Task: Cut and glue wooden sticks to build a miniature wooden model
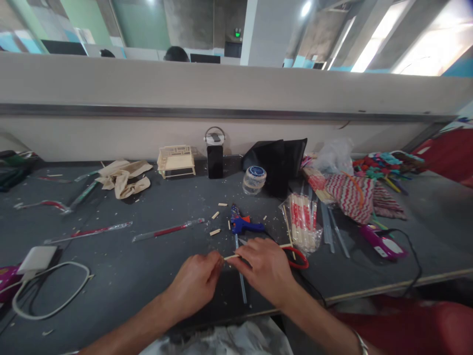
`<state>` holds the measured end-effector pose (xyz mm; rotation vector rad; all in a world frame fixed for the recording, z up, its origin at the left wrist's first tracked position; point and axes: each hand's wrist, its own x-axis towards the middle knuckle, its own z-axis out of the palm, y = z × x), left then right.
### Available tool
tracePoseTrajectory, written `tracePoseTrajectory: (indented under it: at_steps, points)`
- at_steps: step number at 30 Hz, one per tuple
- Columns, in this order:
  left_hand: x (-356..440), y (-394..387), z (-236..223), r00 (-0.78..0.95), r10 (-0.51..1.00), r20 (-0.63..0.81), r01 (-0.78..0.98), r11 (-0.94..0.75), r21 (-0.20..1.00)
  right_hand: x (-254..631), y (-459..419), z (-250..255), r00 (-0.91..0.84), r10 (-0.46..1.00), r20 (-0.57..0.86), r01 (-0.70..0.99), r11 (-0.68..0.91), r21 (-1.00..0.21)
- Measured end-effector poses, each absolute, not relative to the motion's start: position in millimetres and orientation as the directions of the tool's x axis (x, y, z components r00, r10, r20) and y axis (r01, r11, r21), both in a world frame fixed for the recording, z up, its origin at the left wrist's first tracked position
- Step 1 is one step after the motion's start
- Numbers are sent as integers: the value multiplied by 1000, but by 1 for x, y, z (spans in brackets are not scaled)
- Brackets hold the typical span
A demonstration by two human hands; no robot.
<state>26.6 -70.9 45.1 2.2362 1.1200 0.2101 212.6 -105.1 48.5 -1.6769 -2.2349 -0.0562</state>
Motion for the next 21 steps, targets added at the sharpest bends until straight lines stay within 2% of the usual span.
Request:
tracePoseTrajectory:
  at_steps: [6, 10, 15, 18, 21]
  points:
    - [26, -71, 34, 637, 752, -170, 674, -436, 597, 203, -116, 45, -205, 939, 277, 966, 239, -96]
    - [27, -74, 34, 646, 741, -185, 673, -437, 597, 202, -119, 46, -174, 957, 234, 974, 202, -99]
    - [28, -75, 37, 644, 737, -203, 693, -450, 563, 205, -118, 47, -206, 965, 165, 964, 228, -133]
    - [29, -74, 36, 649, 738, -188, 697, -477, 536, 203, -119, 46, -185, 964, 192, 964, 216, -155]
    - [32, -71, 32, 648, 740, -180, 710, -501, 494, 195, -120, 44, -141, 963, 230, 978, 171, -116]
